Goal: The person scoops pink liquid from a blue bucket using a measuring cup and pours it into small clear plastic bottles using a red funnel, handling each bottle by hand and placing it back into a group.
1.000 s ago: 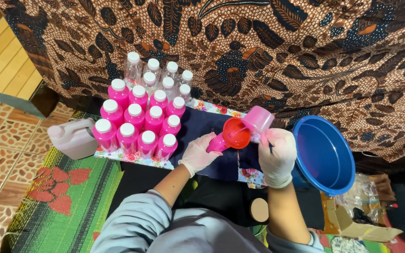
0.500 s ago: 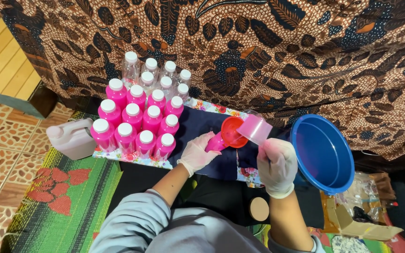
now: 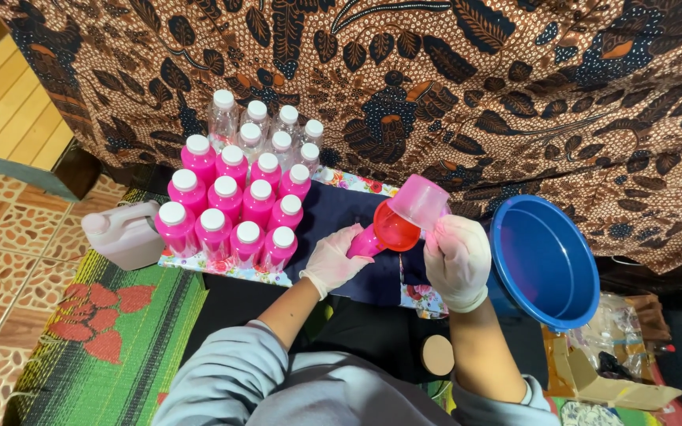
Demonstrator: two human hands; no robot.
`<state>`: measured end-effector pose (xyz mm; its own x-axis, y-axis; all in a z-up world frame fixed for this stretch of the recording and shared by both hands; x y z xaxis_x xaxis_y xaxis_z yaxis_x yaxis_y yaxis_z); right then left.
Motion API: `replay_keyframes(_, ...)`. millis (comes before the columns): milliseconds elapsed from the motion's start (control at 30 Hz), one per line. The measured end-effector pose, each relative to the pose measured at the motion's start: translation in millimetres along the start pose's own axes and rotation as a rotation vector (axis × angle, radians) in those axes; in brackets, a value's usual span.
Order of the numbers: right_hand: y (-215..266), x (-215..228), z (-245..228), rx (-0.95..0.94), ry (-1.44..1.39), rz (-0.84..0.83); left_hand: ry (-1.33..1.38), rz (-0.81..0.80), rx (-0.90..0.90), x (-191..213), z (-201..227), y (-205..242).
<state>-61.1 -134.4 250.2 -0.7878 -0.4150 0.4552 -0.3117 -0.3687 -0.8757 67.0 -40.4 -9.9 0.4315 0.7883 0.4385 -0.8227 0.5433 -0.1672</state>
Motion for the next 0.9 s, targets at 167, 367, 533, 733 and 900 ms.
replay_keyframes(167, 2.1, 0.0, 9.8, 0.049, 0.006, 0.036, 0.002, -0.011, 0.016, 1.0, 1.2, 0.0)
replay_keyframes(367, 13.9, 1.1, 19.5, 0.137, 0.016, 0.081, -0.001, -0.002, 0.01, 0.5, 1.3, 0.2)
replay_keyframes(533, 39.1, 3.4, 29.2, 0.182, 0.032, 0.108, 0.009, -0.001, 0.016, -0.1, 0.0, 0.6)
replay_keyframes(733, 47.3, 7.0, 30.2, 0.232, 0.017, 0.124, 0.0, -0.027, 0.024, 2.1, 3.0, 1.6)
replay_keyframes(900, 103.4, 4.8, 63.7, 0.245, 0.038, 0.14, 0.016, -0.032, 0.027, 1.1, 1.5, 1.6)
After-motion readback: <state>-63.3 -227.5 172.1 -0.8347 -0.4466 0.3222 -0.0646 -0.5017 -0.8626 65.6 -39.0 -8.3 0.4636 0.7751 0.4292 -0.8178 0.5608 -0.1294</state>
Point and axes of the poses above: each hand's wrist, its own y-axis away from the middle knuckle, its own x-axis out of the back of the hand, z = x × y, the point moved 7 cm from there along -y, towards the middle knuckle, and after that the axes turned 2 degrees about x, right-handed, at the moved point
